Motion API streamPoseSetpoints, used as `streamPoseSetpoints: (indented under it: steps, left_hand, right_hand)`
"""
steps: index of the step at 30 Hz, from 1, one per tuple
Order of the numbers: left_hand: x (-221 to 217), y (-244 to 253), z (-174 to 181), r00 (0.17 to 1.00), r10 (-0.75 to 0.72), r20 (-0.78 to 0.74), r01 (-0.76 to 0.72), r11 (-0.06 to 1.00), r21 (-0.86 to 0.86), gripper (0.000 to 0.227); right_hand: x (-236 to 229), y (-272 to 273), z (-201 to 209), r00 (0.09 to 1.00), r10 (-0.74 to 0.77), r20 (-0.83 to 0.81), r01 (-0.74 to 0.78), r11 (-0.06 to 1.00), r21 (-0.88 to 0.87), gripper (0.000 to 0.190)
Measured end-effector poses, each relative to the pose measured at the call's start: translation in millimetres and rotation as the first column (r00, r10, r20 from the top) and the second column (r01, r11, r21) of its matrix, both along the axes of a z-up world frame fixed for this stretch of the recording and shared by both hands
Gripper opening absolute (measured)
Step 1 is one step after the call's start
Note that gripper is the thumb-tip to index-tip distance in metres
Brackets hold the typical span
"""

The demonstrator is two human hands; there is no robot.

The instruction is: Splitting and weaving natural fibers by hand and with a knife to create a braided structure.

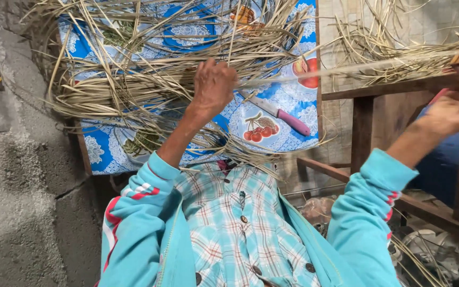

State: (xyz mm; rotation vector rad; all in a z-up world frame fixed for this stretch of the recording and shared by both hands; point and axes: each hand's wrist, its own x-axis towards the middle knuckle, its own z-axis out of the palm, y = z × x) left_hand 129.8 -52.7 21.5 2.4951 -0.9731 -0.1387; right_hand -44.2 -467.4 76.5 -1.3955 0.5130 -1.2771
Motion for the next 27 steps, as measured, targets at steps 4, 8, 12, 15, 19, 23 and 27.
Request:
streamPoseSetpoints:
  steps: [4, 8, 12, 15, 19, 23, 27]
  left_hand:
    - [-15, -23, 25, 0.985, 0.057, 0.161, -0.056, 0.998, -0.009, 0.008]
    - [-46, -46, 71, 0.980, -0.007, 0.198, 0.113, 0.838, -0.534, 0.009]
    - [-92, -50, 107, 0.994, -0.092, -0.054, 0.000, 0.503, -0.864, 0.012]
    - [-138, -101, 84, 0.731, 0.533, 0.426, -0.661, 0.707, 0.252, 0.066]
    - [-95, -20, 128, 0.952, -0.147, -0.267, -0.201, 0.355, -0.913, 0.007]
    - [-93, -22, 117, 0.909, -0.249, -0.334, -0.265, 0.273, -0.925, 0.006]
    - [-90, -26, 107, 0.863, -0.336, -0.378, -0.306, 0.248, -0.919, 0.004]
  right_hand:
    - [23, 188, 51, 0.936, 0.190, -0.296, -0.149, 0.976, 0.156, 0.076]
    - [28, 256, 47, 0.554, 0.621, -0.554, -0.648, 0.740, 0.181, 0.033]
    - [24, 259, 2, 0.526, 0.850, -0.020, -0.765, 0.483, 0.427, 0.033]
    - [19, 260, -35, 0.430, 0.803, 0.413, -0.851, 0.209, 0.481, 0.044]
    - [18, 259, -41, 0.305, 0.570, 0.763, -0.912, -0.055, 0.406, 0.060]
    - [29, 256, -9, 0.376, 0.648, 0.662, -0.906, 0.107, 0.409, 0.048]
    - [37, 246, 12, 0.393, 0.683, 0.615, -0.910, 0.195, 0.365, 0.052]
